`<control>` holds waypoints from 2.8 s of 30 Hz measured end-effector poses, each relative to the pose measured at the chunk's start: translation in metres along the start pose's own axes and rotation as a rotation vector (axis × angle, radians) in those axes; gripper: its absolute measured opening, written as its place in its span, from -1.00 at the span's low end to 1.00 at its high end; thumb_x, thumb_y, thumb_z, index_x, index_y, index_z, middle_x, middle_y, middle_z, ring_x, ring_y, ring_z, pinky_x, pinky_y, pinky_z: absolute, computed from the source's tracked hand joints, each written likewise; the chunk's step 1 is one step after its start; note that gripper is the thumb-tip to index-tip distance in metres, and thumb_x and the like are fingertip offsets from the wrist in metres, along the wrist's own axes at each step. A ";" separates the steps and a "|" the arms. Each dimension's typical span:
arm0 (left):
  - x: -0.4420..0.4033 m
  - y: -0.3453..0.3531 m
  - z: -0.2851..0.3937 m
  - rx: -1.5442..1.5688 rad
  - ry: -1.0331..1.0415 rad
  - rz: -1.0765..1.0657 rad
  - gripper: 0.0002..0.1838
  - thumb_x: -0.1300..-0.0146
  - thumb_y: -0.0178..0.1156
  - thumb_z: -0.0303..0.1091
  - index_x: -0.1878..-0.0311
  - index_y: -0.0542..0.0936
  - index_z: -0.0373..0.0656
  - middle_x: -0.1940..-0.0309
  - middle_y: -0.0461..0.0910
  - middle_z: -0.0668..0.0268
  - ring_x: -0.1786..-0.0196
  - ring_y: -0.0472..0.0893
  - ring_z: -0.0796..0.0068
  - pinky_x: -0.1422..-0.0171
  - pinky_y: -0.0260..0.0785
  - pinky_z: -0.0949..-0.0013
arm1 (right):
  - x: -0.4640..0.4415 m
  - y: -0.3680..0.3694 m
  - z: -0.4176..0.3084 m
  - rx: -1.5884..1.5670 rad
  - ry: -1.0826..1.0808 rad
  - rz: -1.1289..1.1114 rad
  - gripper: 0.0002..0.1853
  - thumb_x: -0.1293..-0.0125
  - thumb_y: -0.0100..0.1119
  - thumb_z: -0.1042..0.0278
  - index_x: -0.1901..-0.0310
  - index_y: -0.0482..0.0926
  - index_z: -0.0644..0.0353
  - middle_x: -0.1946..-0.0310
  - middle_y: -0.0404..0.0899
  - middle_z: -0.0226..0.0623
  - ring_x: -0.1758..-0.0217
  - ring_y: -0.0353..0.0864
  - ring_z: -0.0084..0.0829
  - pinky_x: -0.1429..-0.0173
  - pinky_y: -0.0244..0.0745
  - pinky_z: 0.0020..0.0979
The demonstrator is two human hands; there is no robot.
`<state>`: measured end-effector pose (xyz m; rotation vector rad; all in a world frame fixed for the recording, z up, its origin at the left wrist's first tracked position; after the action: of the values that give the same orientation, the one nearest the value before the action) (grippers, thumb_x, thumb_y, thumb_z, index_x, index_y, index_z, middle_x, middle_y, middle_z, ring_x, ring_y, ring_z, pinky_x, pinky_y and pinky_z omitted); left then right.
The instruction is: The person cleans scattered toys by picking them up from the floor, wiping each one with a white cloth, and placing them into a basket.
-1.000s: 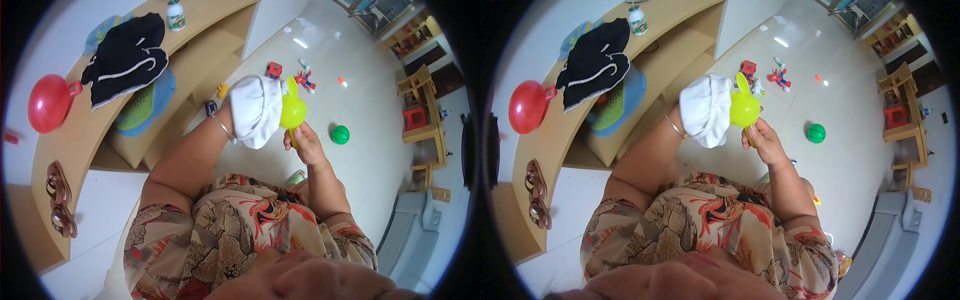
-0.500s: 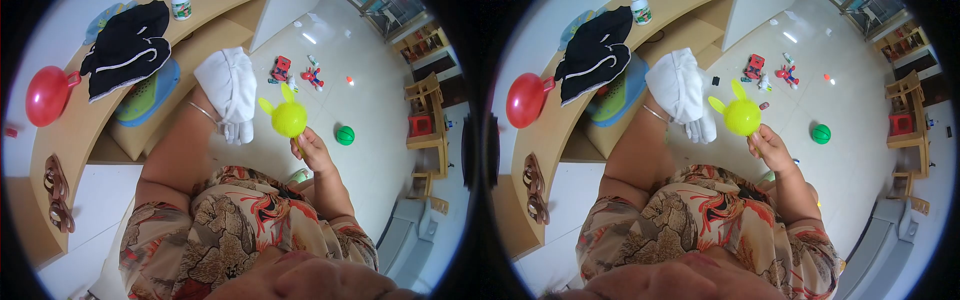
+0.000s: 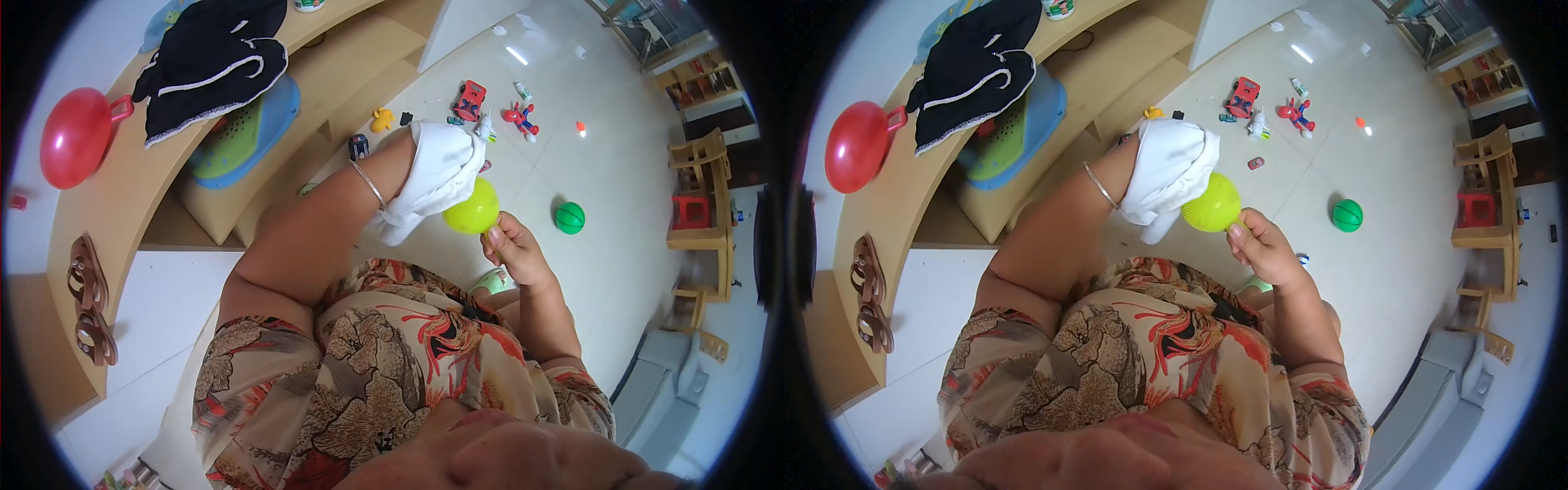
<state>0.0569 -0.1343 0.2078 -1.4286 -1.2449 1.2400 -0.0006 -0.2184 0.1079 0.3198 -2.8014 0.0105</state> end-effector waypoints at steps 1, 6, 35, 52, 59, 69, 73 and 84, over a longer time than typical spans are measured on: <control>0.001 -0.006 -0.004 0.001 -0.019 0.038 -0.71 0.48 0.28 -0.20 0.57 0.53 -0.07 0.60 0.50 0.24 0.46 0.52 0.23 0.34 0.38 0.31 | 0.002 -0.001 -0.005 -0.024 -0.001 0.021 -0.77 -0.40 -0.05 0.16 0.17 0.42 0.16 0.53 0.34 -0.52 0.56 0.23 -0.71 0.49 0.16 -0.66; 0.003 -0.001 -0.012 0.215 -0.009 0.238 -0.76 0.39 0.27 -0.25 0.55 0.53 -0.07 0.62 0.52 0.27 0.55 0.49 0.29 0.42 0.36 0.38 | 0.002 -0.007 -0.008 -0.056 -0.027 0.045 -0.77 -0.40 -0.05 0.16 0.18 0.41 0.16 0.53 0.35 -0.52 0.57 0.22 -0.72 0.50 0.15 -0.67; 0.032 0.009 -0.036 0.892 -0.246 0.513 -0.75 -0.25 -0.01 -0.25 0.14 0.48 -0.22 0.36 0.49 0.29 0.31 0.51 0.37 0.23 0.39 0.41 | -0.005 -0.013 -0.010 -0.402 -0.042 0.127 -0.67 -0.42 -0.14 0.07 0.16 0.39 0.22 0.52 0.36 -0.42 0.58 0.27 -0.61 0.50 0.18 -0.63; 0.004 0.000 0.001 0.432 -0.089 0.524 -0.82 0.03 0.13 -0.23 0.36 0.57 -0.07 0.43 0.57 0.24 0.35 0.56 0.24 0.21 0.42 0.29 | -0.007 -0.013 -0.001 -0.470 0.029 0.163 -0.69 -0.41 -0.13 0.07 0.20 0.39 0.19 0.55 0.34 -0.44 0.63 0.23 -0.64 0.56 0.13 -0.61; -0.010 0.023 -0.003 0.404 -0.163 0.302 -0.79 0.03 0.15 -0.19 0.35 0.58 -0.08 0.43 0.59 0.25 0.37 0.58 0.23 0.24 0.44 0.27 | -0.006 -0.015 -0.001 -0.233 0.046 0.257 -0.70 -0.40 -0.10 0.07 0.22 0.41 0.17 0.58 0.33 -0.48 0.63 0.22 -0.67 0.55 0.12 -0.64; -0.004 0.044 -0.014 0.666 -0.233 0.174 -0.89 -0.02 0.14 -0.33 0.39 0.56 -0.11 0.48 0.55 0.28 0.39 0.55 0.34 0.26 0.41 0.35 | -0.006 -0.020 0.001 -0.169 0.075 0.254 -0.69 -0.39 -0.05 0.09 0.25 0.44 0.22 0.61 0.31 -0.50 0.66 0.16 -0.69 0.58 0.11 -0.65; -0.008 0.038 -0.013 0.756 -0.168 0.340 -0.88 0.00 0.14 -0.29 0.42 0.56 -0.09 0.52 0.55 0.26 0.44 0.54 0.26 0.29 0.41 0.35 | -0.006 -0.019 -0.001 -0.228 0.077 0.228 -0.69 -0.38 -0.04 0.09 0.27 0.44 0.21 0.62 0.30 -0.50 0.69 0.15 -0.69 0.60 0.10 -0.65; -0.009 0.033 0.005 0.412 -0.052 0.247 -0.89 0.05 0.15 -0.26 0.49 0.52 -0.05 0.50 0.50 0.30 0.37 0.51 0.31 0.30 0.37 0.32 | -0.007 -0.019 0.002 -0.183 0.073 0.243 -0.70 -0.39 -0.06 0.09 0.28 0.44 0.19 0.62 0.31 -0.49 0.67 0.18 -0.69 0.60 0.11 -0.65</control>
<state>0.0569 -0.1479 0.1766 -1.2732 -0.7971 1.6023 0.0092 -0.2355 0.1029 -0.0639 -2.7247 -0.1733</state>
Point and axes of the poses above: each hand's wrist, its own x-axis away from the middle knuckle, its own y-axis out of the palm, z = x × y, the point moved 10 cm from there along -x, towards the middle knuckle
